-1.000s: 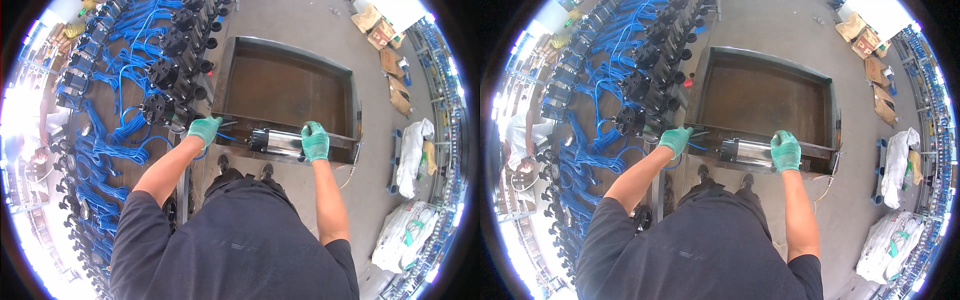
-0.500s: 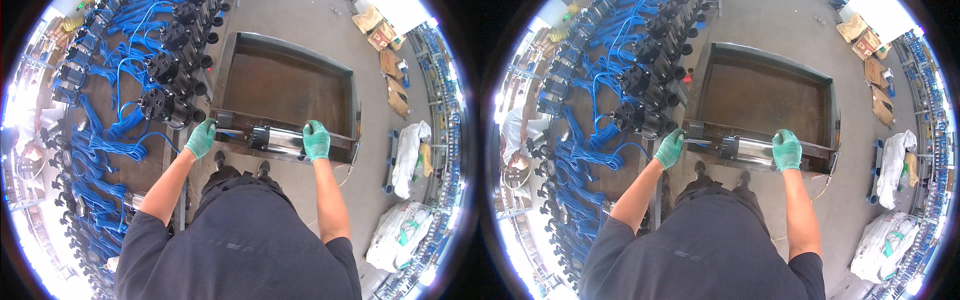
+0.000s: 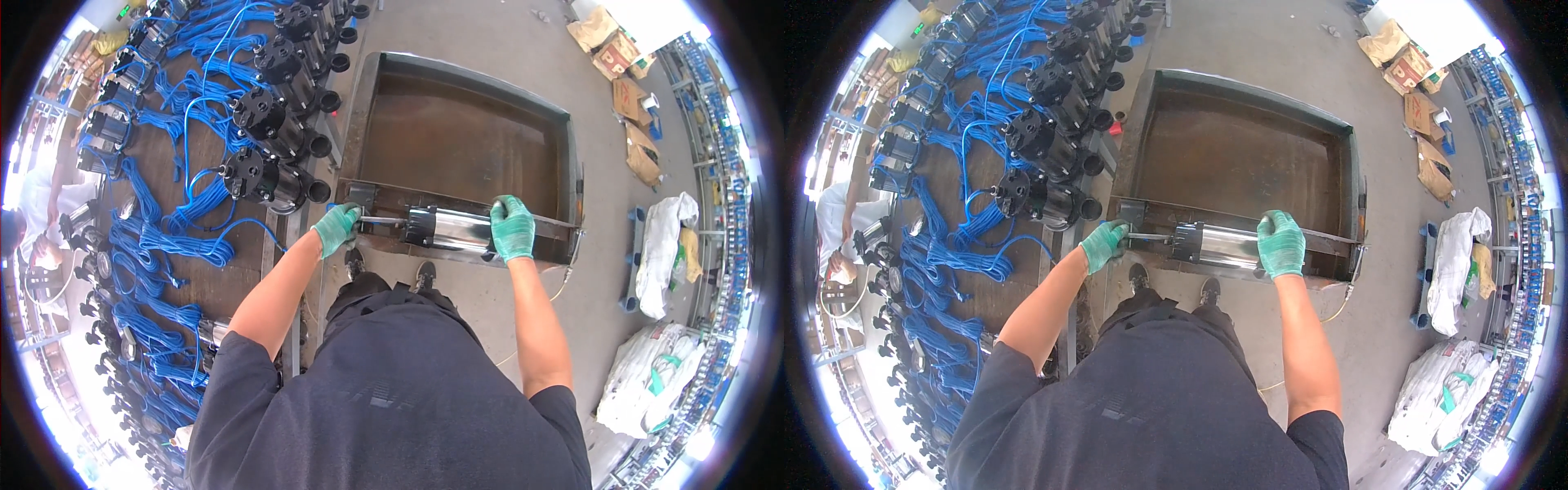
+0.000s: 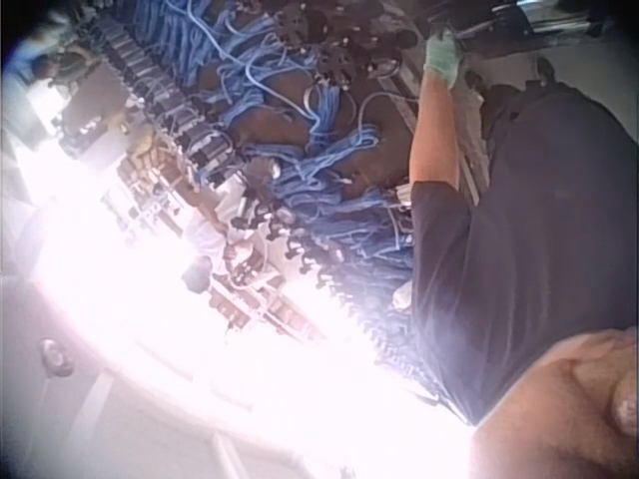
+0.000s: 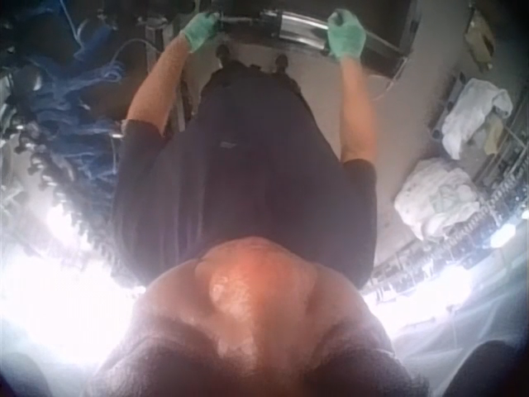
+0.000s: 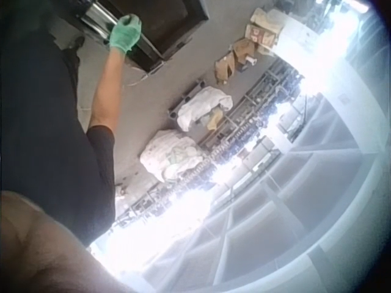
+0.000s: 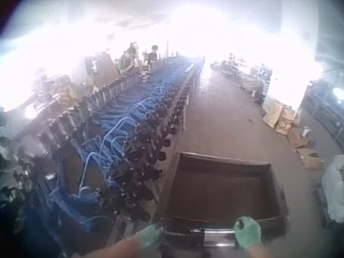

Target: The person connects a cable to a water pump, submerges it into a tank of water, and then places it onto a long table alongside other pumps.

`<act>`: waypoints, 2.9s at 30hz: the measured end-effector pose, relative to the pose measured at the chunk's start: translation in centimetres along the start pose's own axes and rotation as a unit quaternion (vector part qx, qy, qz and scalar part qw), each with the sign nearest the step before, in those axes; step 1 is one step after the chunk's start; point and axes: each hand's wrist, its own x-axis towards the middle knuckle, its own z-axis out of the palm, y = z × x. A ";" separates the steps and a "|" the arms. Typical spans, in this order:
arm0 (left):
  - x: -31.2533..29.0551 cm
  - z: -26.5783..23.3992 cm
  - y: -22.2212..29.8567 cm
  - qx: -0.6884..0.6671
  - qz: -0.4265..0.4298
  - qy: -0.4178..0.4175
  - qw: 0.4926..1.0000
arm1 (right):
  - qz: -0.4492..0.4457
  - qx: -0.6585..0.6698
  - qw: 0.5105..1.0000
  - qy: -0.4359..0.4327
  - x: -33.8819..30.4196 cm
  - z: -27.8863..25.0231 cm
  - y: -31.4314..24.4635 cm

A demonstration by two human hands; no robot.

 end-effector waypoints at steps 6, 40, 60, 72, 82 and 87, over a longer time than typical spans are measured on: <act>0.2 0.3 -0.6 -0.098 0.099 -0.035 0.990 | -0.002 -0.004 1.000 0.006 0.0 -0.1 -0.1; -0.6 0.5 -0.9 0.050 0.168 -0.083 0.981 | -0.020 -0.012 1.000 0.014 0.0 0.0 0.1; 0.8 0.3 -1.6 0.349 0.224 0.044 0.909 | -0.005 -0.018 1.000 0.004 -0.2 -0.1 0.1; -1.0 1.1 0.4 0.453 0.202 0.067 0.866 | 0.007 -0.008 1.000 -0.009 -0.2 -0.1 0.1; -0.2 0.8 -0.4 0.336 0.268 0.047 0.902 | -0.001 -0.005 1.000 -0.005 -0.2 0.0 0.0; -1.5 1.0 0.2 0.066 0.147 -0.064 0.985 | 0.006 -0.015 1.000 0.003 -0.2 0.0 0.0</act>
